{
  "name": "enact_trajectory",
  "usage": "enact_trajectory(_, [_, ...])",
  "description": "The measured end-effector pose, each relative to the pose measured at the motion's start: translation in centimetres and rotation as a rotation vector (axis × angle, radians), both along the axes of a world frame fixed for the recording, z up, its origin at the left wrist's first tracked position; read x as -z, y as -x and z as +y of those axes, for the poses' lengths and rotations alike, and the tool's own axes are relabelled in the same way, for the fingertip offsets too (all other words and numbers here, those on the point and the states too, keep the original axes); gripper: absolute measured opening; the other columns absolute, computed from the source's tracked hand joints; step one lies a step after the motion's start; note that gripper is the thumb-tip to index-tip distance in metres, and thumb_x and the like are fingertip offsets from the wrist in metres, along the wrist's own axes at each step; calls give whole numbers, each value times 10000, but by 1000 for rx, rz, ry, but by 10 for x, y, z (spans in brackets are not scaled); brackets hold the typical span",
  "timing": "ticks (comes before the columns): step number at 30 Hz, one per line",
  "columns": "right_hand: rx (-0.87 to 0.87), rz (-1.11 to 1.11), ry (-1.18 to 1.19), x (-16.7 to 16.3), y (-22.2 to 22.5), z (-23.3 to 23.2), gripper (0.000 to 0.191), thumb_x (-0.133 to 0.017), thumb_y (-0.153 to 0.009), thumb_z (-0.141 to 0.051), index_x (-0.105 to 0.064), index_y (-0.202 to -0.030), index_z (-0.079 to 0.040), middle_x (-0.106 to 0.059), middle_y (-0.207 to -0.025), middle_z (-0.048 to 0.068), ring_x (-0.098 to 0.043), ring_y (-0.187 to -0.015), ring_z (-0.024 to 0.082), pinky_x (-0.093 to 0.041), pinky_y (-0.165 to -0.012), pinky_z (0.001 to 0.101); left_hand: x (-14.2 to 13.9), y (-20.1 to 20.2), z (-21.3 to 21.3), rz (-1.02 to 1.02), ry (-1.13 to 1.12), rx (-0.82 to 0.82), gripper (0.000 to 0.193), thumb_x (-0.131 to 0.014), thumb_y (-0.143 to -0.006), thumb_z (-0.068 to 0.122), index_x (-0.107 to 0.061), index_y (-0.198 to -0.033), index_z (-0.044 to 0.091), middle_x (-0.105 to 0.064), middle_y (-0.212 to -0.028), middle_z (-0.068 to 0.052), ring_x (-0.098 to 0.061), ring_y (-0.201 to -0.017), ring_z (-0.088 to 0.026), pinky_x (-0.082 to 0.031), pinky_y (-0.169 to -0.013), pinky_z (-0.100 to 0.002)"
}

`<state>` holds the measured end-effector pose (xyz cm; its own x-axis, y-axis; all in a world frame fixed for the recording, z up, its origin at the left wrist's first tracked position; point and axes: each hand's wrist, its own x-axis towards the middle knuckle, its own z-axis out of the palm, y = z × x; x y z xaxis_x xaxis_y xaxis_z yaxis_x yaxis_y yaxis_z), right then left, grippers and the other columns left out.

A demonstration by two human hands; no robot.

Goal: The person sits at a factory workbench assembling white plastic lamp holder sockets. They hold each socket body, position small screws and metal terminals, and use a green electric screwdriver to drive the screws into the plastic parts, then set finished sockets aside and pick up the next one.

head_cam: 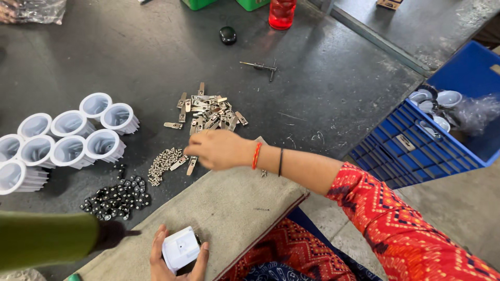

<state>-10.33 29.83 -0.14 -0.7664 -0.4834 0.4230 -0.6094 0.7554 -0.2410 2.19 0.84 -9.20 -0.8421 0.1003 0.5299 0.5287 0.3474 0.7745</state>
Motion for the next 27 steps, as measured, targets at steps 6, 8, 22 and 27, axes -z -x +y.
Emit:
enact_trajectory(6, [-24, -41, -3, 3, -7, -24, 121, -678, -849, -141, -726, -959, -145, -644, -983, 47, -670, -982, 261, -571, -817, 404, -36, -12, 6, -281, -11, -19, 1098, -910, -599, 136, -318, -1504, -56, -508, -1374, -319, -620, -1214, -367, -536, -993, -435])
enact_trajectory(8, [-12, -39, 10, 0, -6, -21, 111, -686, -877, -157, -717, -980, -130, -648, -960, 49, -677, -968, 267, -565, -820, 416, -49, -18, 9, -237, 97, -105, 1071, -920, -595, 150, -372, -1497, -30, -576, -1373, -289, -644, -1223, -340, -532, -998, -423])
enact_trajectory(22, [-21, -322, 219, -31, -101, -18, 159, -748, -852, -144, -737, -985, -58, -722, -1031, 69, -714, -902, 250, -578, -780, 360, -101, -22, 29, -382, 111, -248, 943, -912, -687, 309, -456, -1479, 73, -738, -1041, -169, -749, -905, -312, -583, -803, -400])
enact_trajectory(27, [32, -384, 217, -33, -98, -27, 213, -799, -792, -180, -739, -954, -55, -713, -965, 71, -710, -810, 227, -578, -714, 350, -96, -23, 25, -202, 43, -184, 919, -903, -744, 290, -441, -1497, 36, -717, -1162, -197, -741, -998, -338, -587, -873, -399])
